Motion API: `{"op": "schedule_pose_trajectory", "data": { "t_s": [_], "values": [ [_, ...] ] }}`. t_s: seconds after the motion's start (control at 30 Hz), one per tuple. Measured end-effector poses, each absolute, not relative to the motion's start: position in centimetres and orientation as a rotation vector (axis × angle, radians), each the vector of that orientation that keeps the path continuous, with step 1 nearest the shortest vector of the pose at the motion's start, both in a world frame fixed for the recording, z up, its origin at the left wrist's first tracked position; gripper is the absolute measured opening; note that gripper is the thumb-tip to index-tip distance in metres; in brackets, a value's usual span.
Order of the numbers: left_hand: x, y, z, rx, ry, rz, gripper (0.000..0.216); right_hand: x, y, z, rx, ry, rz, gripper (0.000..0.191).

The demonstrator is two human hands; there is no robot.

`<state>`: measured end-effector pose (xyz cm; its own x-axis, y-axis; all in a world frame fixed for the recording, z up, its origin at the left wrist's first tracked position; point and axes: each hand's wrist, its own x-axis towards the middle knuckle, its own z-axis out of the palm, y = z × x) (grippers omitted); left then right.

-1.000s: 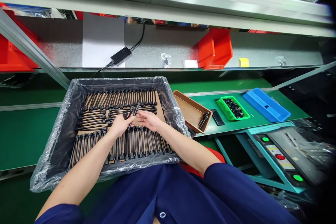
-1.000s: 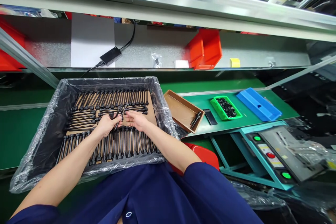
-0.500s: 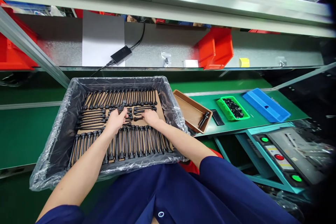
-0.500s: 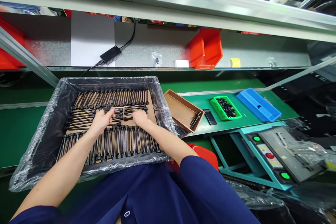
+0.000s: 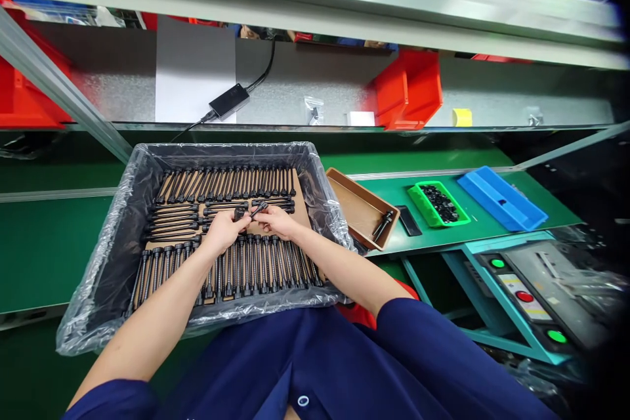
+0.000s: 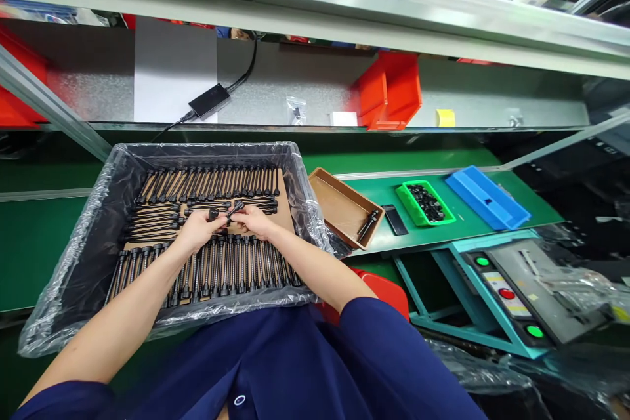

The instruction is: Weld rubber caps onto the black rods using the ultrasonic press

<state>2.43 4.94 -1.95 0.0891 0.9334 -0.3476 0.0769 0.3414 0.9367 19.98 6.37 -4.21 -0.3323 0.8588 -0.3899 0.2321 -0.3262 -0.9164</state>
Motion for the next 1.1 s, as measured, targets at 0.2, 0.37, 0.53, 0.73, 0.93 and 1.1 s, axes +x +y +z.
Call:
{"op": "schedule_pose_trajectory", "data": {
  "t_s": [0.2,0.37,0.53,0.73,0.93,1.1],
  "values": [
    [2.1,5.1,-2.1,1.279,1.402,0.874,0.032,19.1,5.5,-3.3,-1.117,-0.386,1.902,0.014],
    [1.5,5.9,-2.1,1.076,1.5,1.055,0.042,21.6,6.6,-4.8,-1.532,0.107,1.76,0.016],
    [1.9,5.7,-2.3,1.049,1.426,1.019,0.045,22.9,7.4,-6.0,-1.657,0.132,1.782,0.015],
    [2.0,5.3,-2.1,1.152,1.429,0.963,0.046,23.0,7.9,-6.5,-1.754,0.028,1.81,0.01],
    [2.0,5.2,-1.4,1.278,1.484,0.859,0.047,23.1,7.6,-6.6,-1.91,-0.223,1.791,0.014],
    [2.2,5.2,-2.0,1.292,1.473,0.831,0.046,22.9,6.4,-5.7,-2.05,-0.892,1.535,0.005]
  ]
}}
